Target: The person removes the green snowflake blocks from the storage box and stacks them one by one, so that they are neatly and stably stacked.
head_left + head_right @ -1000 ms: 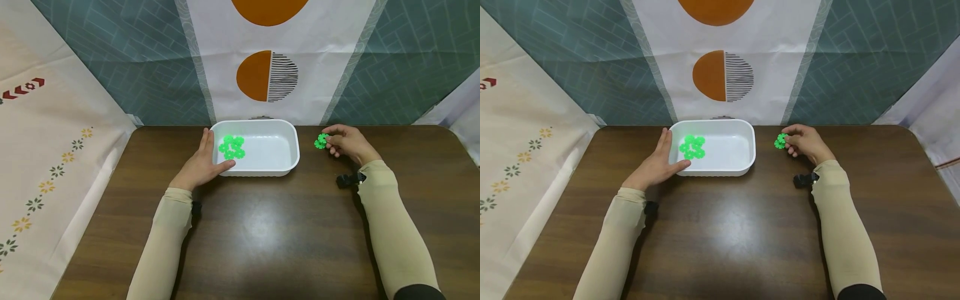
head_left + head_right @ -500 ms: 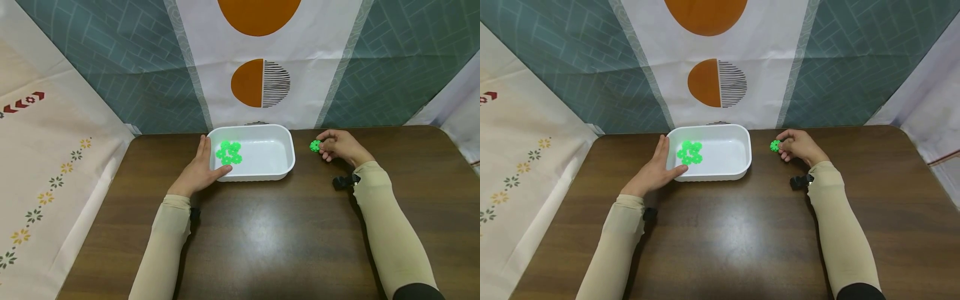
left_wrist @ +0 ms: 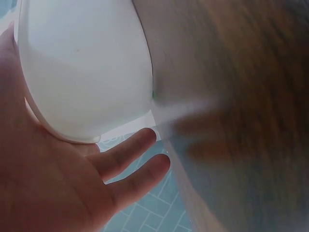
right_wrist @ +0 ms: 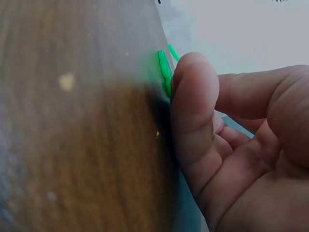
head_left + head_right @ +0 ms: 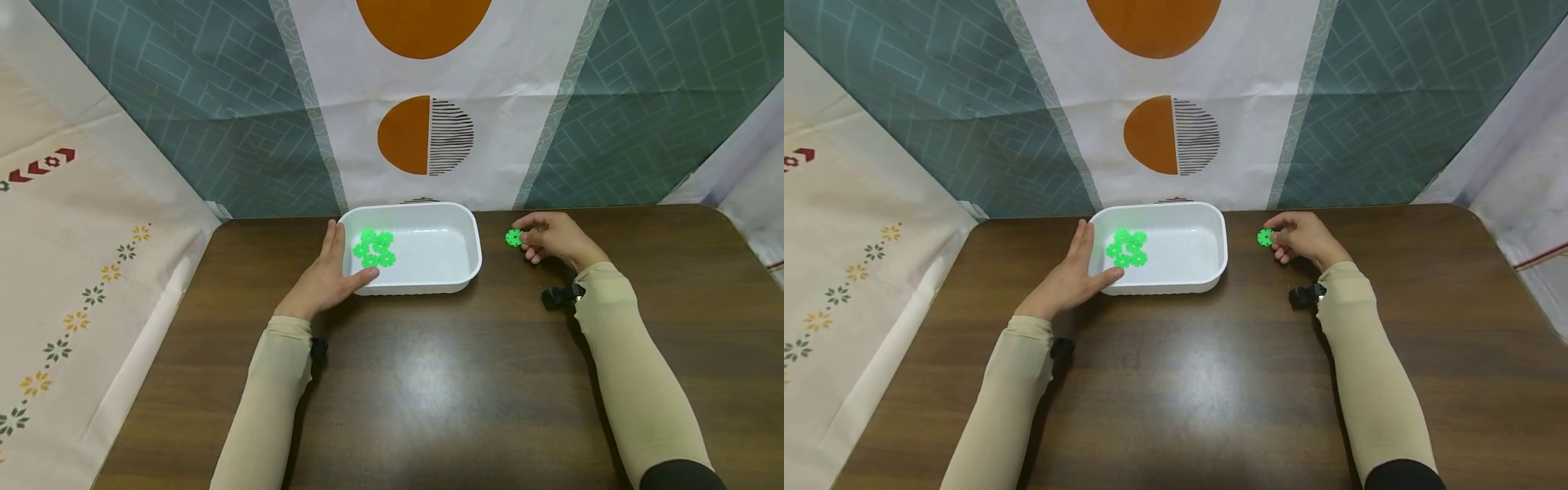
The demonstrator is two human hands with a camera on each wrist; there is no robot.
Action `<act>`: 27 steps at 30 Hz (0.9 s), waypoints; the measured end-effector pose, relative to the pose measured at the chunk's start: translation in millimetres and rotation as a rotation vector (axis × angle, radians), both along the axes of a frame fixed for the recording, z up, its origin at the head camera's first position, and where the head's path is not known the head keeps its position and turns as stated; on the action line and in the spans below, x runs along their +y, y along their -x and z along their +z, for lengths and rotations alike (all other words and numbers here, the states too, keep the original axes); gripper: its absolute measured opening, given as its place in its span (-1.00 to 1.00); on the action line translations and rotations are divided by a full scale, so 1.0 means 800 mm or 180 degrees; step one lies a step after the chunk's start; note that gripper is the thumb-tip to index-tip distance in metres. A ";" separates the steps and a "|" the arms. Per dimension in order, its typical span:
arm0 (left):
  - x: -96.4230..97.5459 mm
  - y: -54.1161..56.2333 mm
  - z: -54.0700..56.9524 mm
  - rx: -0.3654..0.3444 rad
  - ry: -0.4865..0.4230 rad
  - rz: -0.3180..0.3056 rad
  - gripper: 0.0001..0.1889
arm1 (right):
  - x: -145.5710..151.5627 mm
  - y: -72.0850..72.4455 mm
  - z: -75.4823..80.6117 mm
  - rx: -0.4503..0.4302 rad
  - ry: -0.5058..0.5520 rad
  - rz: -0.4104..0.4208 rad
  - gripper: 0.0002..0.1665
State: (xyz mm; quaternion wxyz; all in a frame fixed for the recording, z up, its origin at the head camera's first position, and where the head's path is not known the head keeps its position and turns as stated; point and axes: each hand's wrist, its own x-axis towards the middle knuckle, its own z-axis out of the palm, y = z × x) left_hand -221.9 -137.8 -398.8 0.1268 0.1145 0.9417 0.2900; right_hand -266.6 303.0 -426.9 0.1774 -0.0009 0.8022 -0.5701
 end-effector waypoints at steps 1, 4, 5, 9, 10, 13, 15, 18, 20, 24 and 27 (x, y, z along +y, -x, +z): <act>0.000 0.000 0.000 0.0006 -0.0003 -0.0006 0.27 | 0.000 0.000 0.000 -0.0002 -0.0003 -0.0015 -0.58; -0.001 0.002 -0.001 0.0029 0.0000 -0.0022 0.26 | -0.001 0.001 0.001 0.0015 -0.0042 -0.0039 -0.58; -0.001 0.002 -0.001 0.0034 -0.0001 -0.0028 0.25 | -0.001 0.001 0.002 0.0018 -0.0056 -0.0046 -0.58; -0.001 0.001 -0.001 0.0039 0.0008 -0.0040 0.26 | -0.002 0.002 0.002 0.0019 -0.0118 -0.0040 -0.58; -0.001 0.001 -0.001 0.0037 0.0008 -0.0038 0.26 | -0.001 0.002 0.002 0.0018 -0.0135 -0.0041 -0.58; -0.002 0.000 -0.002 0.0033 -0.0003 -0.0031 0.26 | 0.000 0.004 0.003 0.0055 -0.0254 0.0025 -0.58; -0.001 0.000 -0.002 0.0022 -0.0006 -0.0022 0.26 | 0.002 0.006 0.003 0.0082 -0.0370 0.0061 -0.59; 0.001 0.000 -0.001 -0.0014 0.0009 -0.0020 0.26 | 0.006 0.010 0.004 0.0113 -0.0494 0.0129 -0.61; 0.002 -0.001 -0.001 -0.0030 0.0024 -0.0016 0.26 | 0.007 0.011 0.004 0.0120 -0.0544 0.0162 -0.61; 0.002 -0.001 0.000 -0.0038 0.0023 -0.0001 0.25 | 0.008 0.013 0.005 0.0135 -0.0552 0.0262 -0.60; 0.002 -0.001 0.000 -0.0056 -0.0006 0.0023 0.25 | 0.007 0.013 0.006 0.0134 -0.0548 0.0294 -0.60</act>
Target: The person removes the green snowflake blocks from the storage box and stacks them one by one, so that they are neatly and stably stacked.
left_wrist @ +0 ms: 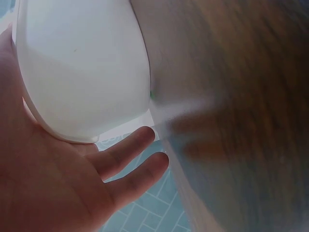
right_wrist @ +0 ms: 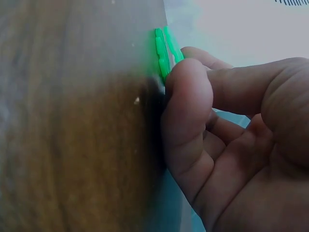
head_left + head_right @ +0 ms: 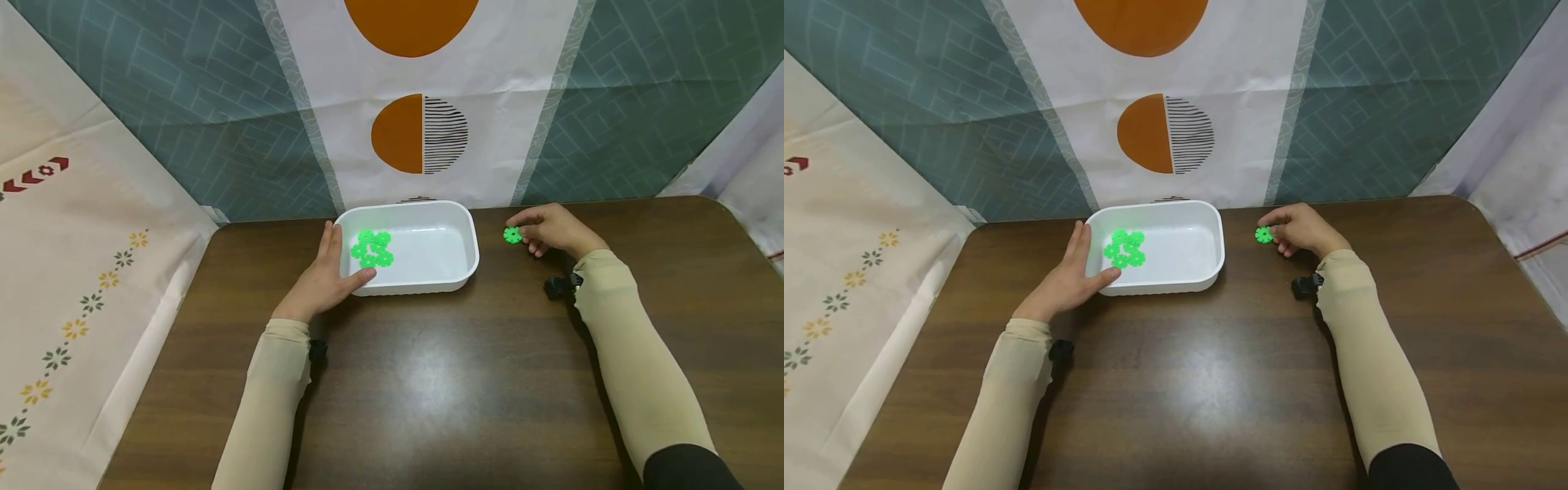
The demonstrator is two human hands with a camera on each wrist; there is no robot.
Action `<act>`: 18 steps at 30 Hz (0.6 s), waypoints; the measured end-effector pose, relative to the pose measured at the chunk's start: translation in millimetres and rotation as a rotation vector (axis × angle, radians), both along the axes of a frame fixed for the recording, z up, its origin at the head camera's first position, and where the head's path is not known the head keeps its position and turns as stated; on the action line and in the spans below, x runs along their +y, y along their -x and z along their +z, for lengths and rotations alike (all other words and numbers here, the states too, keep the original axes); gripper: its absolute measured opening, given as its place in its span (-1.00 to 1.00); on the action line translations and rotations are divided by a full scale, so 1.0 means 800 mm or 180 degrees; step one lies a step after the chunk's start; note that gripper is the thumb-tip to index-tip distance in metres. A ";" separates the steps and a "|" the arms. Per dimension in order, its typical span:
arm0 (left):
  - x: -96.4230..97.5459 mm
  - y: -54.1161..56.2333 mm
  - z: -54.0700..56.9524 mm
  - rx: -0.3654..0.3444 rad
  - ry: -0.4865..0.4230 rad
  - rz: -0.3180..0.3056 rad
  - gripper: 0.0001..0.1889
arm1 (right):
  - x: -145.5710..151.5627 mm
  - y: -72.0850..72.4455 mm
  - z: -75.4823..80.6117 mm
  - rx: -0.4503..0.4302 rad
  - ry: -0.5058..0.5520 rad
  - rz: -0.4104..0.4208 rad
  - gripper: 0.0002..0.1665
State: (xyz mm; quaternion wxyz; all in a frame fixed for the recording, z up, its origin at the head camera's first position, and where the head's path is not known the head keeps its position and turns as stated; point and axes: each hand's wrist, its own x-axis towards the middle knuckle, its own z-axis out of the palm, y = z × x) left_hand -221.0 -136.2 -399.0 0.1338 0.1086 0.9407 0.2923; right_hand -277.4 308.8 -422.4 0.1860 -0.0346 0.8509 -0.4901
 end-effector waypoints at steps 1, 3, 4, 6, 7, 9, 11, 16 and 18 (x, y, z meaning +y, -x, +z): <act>0.000 0.000 0.000 -0.0003 -0.0009 0.0001 0.25 | 0.000 0.000 0.000 -0.0007 -0.0004 -0.0015 -0.60; 0.000 0.000 -0.001 -0.0013 -0.0022 -0.0004 0.24 | 0.000 0.000 -0.001 -0.0015 -0.0006 -0.0030 -0.60; -0.001 0.000 -0.001 -0.0017 -0.0029 -0.0004 0.24 | -0.001 0.001 -0.001 -0.0017 -0.0005 -0.0034 -0.60; -0.002 -0.001 -0.001 -0.0013 -0.0034 -0.0007 0.25 | -0.001 0.002 -0.002 -0.0018 -0.0011 -0.0043 -0.60; -0.002 -0.001 -0.001 -0.0009 -0.0037 -0.0008 0.25 | -0.002 0.002 -0.002 -0.0013 -0.0019 -0.0046 -0.60; -0.002 -0.001 -0.001 0.0001 -0.0038 -0.0010 0.24 | -0.002 0.003 -0.004 0.0004 -0.0031 -0.0047 -0.60; -0.002 -0.001 0.000 0.0005 -0.0041 -0.0012 0.24 | -0.002 0.003 -0.004 0.0018 -0.0047 -0.0050 -0.60; -0.001 -0.001 -0.001 0.0005 -0.0057 -0.0013 0.24 | -0.005 0.001 -0.002 0.0013 -0.0054 -0.0057 -0.59; -0.001 -0.001 0.000 0.0009 -0.0059 -0.0011 0.24 | -0.005 0.000 -0.001 0.0011 -0.0054 -0.0054 -0.59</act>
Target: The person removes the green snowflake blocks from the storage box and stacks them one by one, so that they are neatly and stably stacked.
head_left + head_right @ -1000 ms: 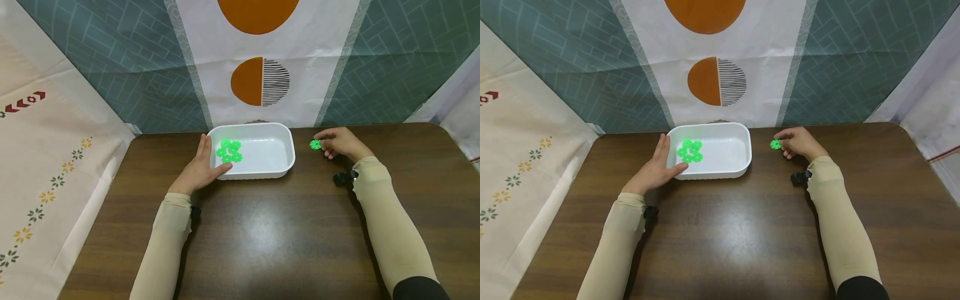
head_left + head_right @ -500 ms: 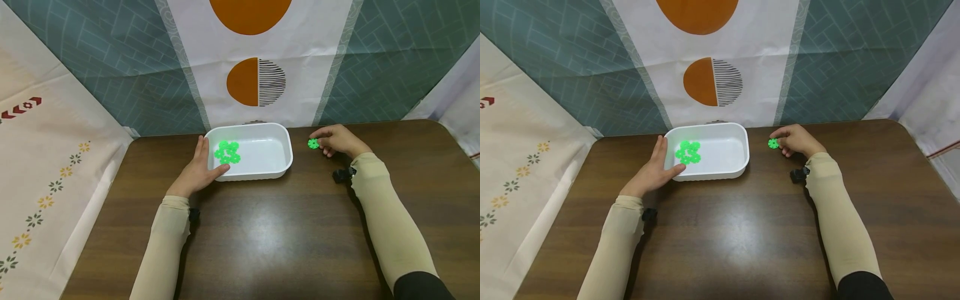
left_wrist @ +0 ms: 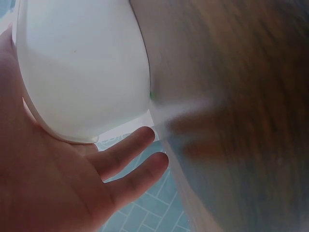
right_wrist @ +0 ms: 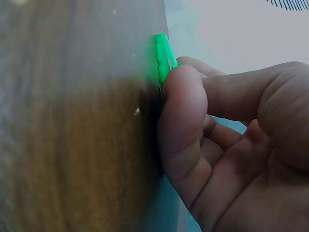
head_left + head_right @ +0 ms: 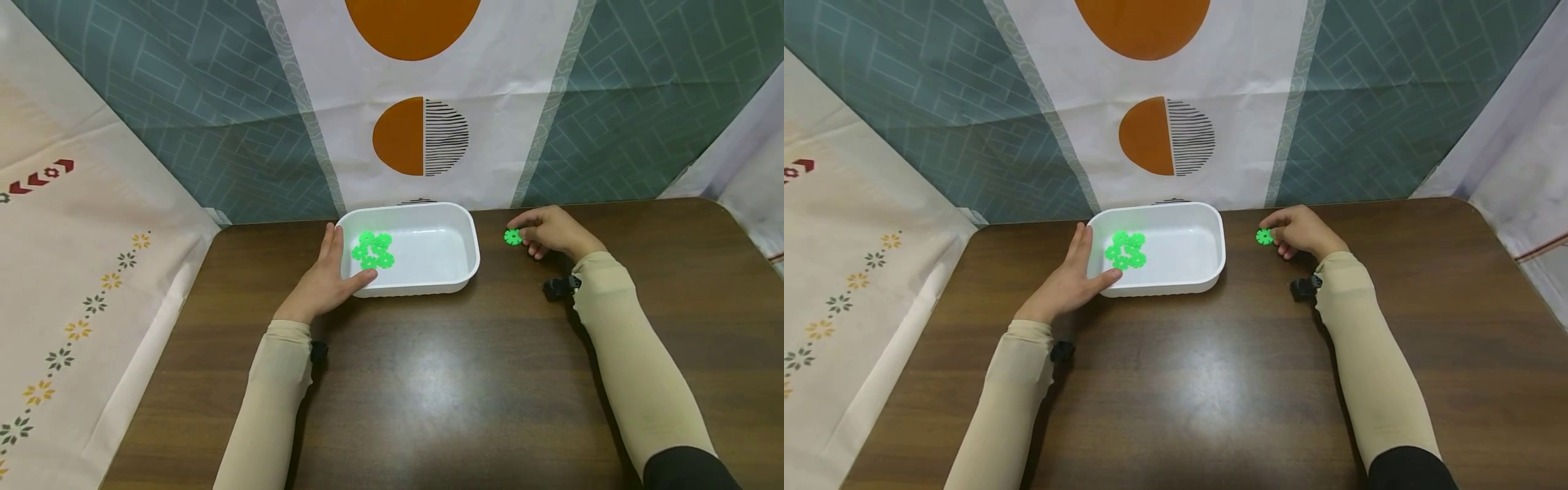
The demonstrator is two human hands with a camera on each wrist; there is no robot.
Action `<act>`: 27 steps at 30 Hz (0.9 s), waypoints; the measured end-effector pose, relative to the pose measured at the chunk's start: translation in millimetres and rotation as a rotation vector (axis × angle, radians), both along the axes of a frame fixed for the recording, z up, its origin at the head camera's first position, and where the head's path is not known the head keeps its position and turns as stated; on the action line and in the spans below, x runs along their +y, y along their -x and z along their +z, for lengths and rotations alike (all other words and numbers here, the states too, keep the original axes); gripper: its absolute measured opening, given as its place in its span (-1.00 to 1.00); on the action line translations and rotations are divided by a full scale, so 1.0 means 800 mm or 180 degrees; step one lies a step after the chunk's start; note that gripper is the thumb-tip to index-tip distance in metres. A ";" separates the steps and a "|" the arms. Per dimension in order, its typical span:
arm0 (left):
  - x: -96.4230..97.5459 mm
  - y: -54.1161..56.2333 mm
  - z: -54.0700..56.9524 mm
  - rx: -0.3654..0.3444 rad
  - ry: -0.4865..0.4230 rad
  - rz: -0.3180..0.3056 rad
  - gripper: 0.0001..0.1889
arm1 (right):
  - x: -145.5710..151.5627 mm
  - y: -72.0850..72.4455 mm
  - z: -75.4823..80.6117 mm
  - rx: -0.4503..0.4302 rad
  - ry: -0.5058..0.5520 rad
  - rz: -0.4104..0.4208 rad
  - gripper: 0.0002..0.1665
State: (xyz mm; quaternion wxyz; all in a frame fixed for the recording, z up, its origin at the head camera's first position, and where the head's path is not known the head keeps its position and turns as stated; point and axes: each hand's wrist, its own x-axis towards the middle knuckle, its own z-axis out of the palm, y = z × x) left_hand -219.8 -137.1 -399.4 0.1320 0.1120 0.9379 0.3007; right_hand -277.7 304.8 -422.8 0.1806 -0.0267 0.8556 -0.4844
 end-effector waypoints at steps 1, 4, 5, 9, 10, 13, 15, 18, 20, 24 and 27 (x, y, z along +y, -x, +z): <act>0.000 0.000 0.000 0.0006 0.0005 -0.0003 0.24 | 0.000 0.000 0.000 0.0000 0.0001 0.0000 -0.60; 0.000 0.001 -0.001 0.0016 0.0015 -0.0006 0.24 | 0.001 0.000 -0.001 -0.0004 -0.0002 0.0004 -0.60; 0.001 0.001 -0.001 0.0023 0.0020 -0.0008 0.24 | 0.001 0.000 -0.001 -0.0002 -0.0005 0.0004 -0.60; 0.001 0.001 0.000 0.0041 0.0029 -0.0015 0.24 | 0.000 0.001 0.001 0.0029 -0.0029 0.0010 -0.61; 0.001 0.001 0.001 0.0042 0.0029 -0.0015 0.23 | 0.000 0.000 0.001 0.0041 -0.0040 0.0015 -0.61; 0.001 0.000 0.001 0.0040 0.0029 -0.0014 0.23 | -0.002 0.000 0.003 0.0071 -0.0076 0.0021 -0.61; 0.001 0.000 0.001 0.0048 0.0035 -0.0014 0.23 | -0.003 -0.001 0.004 0.0090 -0.0101 0.0025 -0.61; 0.001 0.001 0.001 0.0042 0.0043 -0.0007 0.23 | -0.004 -0.001 0.005 0.0104 -0.0139 0.0015 -0.61; 0.001 0.001 0.000 0.0037 0.0041 -0.0001 0.23 | -0.005 -0.001 0.005 0.0116 -0.0168 0.0018 -0.60; 0.001 0.002 -0.001 0.0043 0.0045 -0.0002 0.24 | -0.006 -0.002 0.005 0.0135 -0.0219 0.0026 -0.61; 0.001 0.002 -0.002 0.0054 0.0058 -0.0008 0.24 | -0.007 -0.002 0.005 0.0142 -0.0241 0.0022 -0.61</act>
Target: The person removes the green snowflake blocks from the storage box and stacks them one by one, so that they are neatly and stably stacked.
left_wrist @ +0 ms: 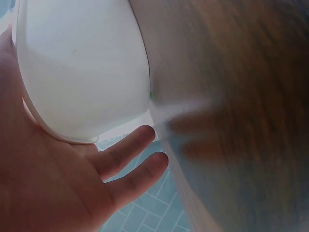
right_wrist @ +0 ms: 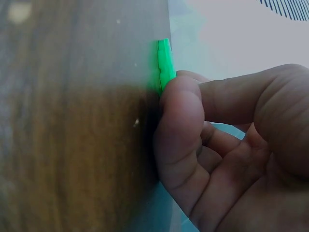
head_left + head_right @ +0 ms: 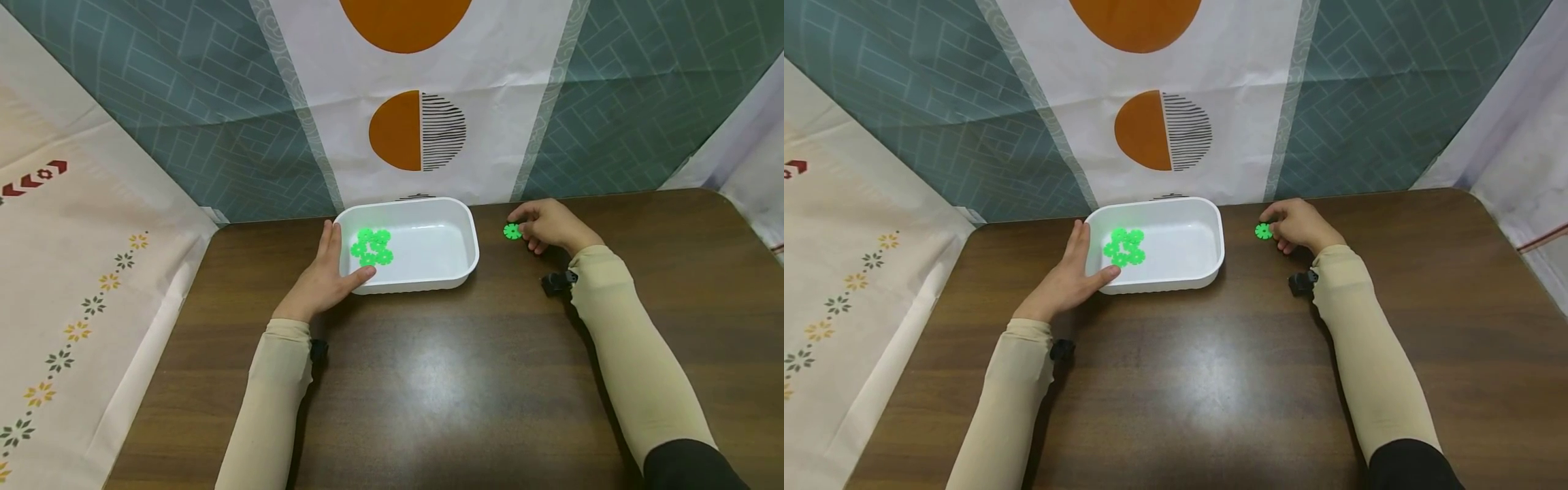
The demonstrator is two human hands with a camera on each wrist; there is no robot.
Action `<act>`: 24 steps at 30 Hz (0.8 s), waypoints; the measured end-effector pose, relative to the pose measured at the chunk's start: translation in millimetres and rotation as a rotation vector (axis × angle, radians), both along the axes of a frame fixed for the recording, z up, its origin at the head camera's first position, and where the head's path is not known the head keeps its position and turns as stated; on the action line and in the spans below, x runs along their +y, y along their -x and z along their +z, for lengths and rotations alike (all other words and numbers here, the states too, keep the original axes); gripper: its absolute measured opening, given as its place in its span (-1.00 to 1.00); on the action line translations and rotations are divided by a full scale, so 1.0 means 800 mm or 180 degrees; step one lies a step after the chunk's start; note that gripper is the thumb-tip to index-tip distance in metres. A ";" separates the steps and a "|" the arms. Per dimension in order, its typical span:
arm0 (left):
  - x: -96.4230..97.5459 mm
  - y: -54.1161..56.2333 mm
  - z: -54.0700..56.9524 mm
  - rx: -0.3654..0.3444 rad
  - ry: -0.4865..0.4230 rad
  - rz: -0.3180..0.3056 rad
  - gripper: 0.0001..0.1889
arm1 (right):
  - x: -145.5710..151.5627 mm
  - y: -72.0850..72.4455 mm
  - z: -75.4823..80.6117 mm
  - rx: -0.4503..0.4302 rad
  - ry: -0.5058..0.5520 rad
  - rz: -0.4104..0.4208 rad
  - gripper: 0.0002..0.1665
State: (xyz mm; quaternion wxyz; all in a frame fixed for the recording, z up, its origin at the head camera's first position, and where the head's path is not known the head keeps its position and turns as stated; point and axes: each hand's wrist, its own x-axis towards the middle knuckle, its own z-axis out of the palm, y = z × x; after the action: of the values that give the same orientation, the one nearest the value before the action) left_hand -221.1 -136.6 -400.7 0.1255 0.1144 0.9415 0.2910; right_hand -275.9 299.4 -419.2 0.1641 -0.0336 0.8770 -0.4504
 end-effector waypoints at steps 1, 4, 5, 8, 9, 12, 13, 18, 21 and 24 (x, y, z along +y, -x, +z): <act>-0.001 0.000 0.001 0.0000 -0.0004 0.0009 0.24 | -0.001 0.001 0.002 0.0005 -0.0009 0.0004 -0.61; -0.004 -0.001 0.003 0.0023 -0.0009 0.0016 0.24 | -0.005 0.004 0.007 0.0021 -0.0036 0.0018 -0.61; -0.005 -0.001 0.004 0.0024 -0.0014 0.0023 0.24 | -0.006 0.005 0.008 0.0027 -0.0044 0.0024 -0.61; -0.007 -0.003 0.006 0.0034 -0.0032 0.0042 0.24 | -0.009 0.008 0.013 0.0037 -0.0072 0.0046 -0.61; -0.008 -0.003 0.006 0.0036 -0.0042 0.0049 0.24 | -0.010 0.009 0.014 0.0042 -0.0082 0.0054 -0.61; -0.011 -0.004 0.006 0.0018 -0.0084 0.0085 0.23 | -0.012 0.011 0.016 0.0060 -0.0109 0.0079 -0.61; -0.011 -0.004 0.006 0.0009 -0.0101 0.0089 0.23 | -0.012 0.011 0.016 0.0070 -0.0117 0.0083 -0.61; -0.009 -0.003 0.003 -0.0012 -0.0138 0.0064 0.24 | -0.007 0.006 0.011 0.0079 -0.0117 0.0081 -0.60; -0.006 -0.002 0.002 0.0000 -0.0078 0.0043 0.26 | -0.006 0.000 0.009 0.0138 -0.0051 -0.0005 -0.61; -0.004 0.000 0.000 -0.0001 -0.0029 0.0022 0.28 | -0.009 -0.008 0.013 0.0267 0.0113 -0.0133 -0.65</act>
State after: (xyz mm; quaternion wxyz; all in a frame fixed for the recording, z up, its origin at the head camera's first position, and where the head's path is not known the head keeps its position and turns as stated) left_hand -220.9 -139.5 -400.4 0.1240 0.1117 0.9406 0.2958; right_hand -269.6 291.9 -408.5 0.1171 -0.0370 0.8755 -0.4673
